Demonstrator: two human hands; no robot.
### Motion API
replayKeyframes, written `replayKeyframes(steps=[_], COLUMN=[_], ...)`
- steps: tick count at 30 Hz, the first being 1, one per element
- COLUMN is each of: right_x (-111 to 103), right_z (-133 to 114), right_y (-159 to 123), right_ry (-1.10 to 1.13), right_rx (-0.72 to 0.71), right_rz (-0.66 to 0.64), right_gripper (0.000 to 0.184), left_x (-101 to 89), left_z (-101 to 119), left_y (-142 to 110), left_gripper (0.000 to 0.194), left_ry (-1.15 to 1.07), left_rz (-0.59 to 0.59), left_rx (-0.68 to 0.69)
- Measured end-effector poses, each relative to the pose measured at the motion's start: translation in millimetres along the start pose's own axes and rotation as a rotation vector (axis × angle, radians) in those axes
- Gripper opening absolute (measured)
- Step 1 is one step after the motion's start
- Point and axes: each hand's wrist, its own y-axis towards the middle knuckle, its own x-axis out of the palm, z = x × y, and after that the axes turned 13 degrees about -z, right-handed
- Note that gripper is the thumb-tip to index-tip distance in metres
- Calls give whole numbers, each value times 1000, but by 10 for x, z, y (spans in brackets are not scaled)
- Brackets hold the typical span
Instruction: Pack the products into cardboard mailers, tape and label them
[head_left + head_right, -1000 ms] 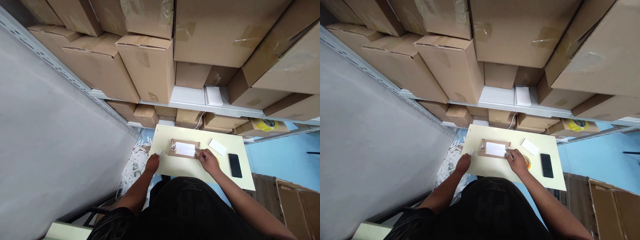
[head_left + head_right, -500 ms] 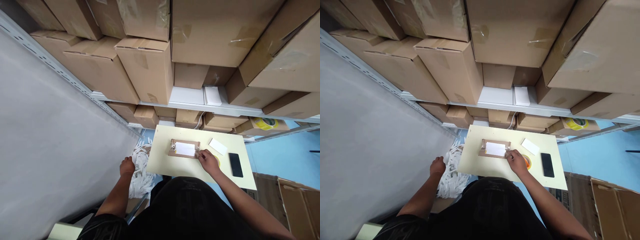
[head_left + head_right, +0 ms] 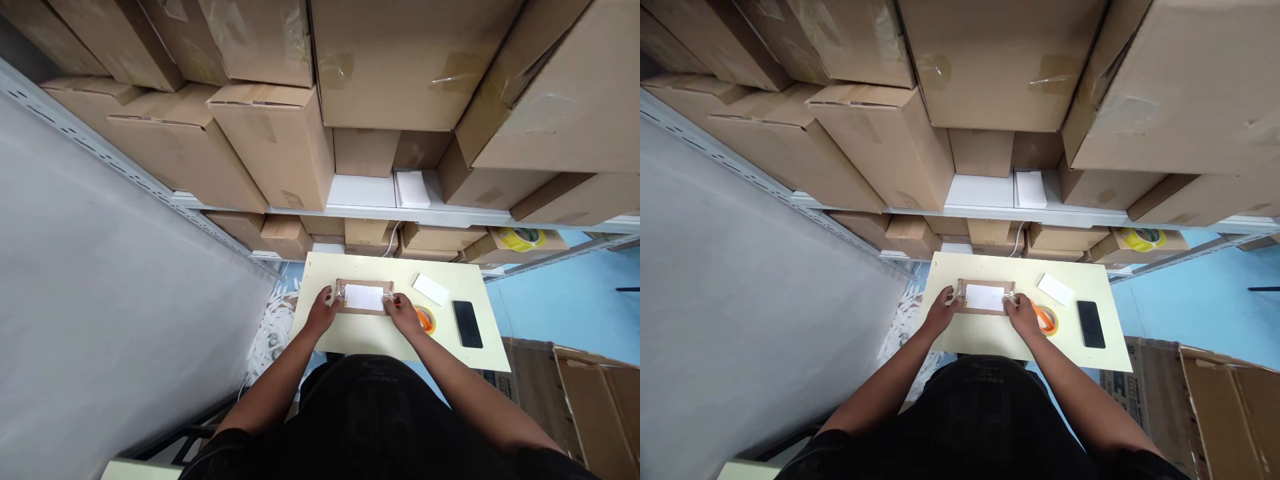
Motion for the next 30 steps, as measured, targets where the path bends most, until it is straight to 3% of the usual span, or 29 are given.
replayKeyframes(steps=[3,8,13,20,25,30], right_x=[67,96,159,191,82,-231], right_z=[-88,-57,51,-80,-154,-67], right_y=[134,208,75,-209,-457,-773], right_ry=[-9,-18,90,229,335,405], right_rx=[36,127,108,76,41,-24], right_rz=[1,-48,-69,60,168,268], right_gripper=[50,52,53,51,51,50], left_x=[95,93,56,-104,-123,107], left_z=[126,108,141,349,599,968], left_y=[109,128,45,9,4,-136], left_gripper=[70,68,54,54,55,57], left_ry=[59,96,63,85,114,157], left_rz=[-18,-21,-60,-79,-107,-120], left_rx=[9,1,18,153,259,334])
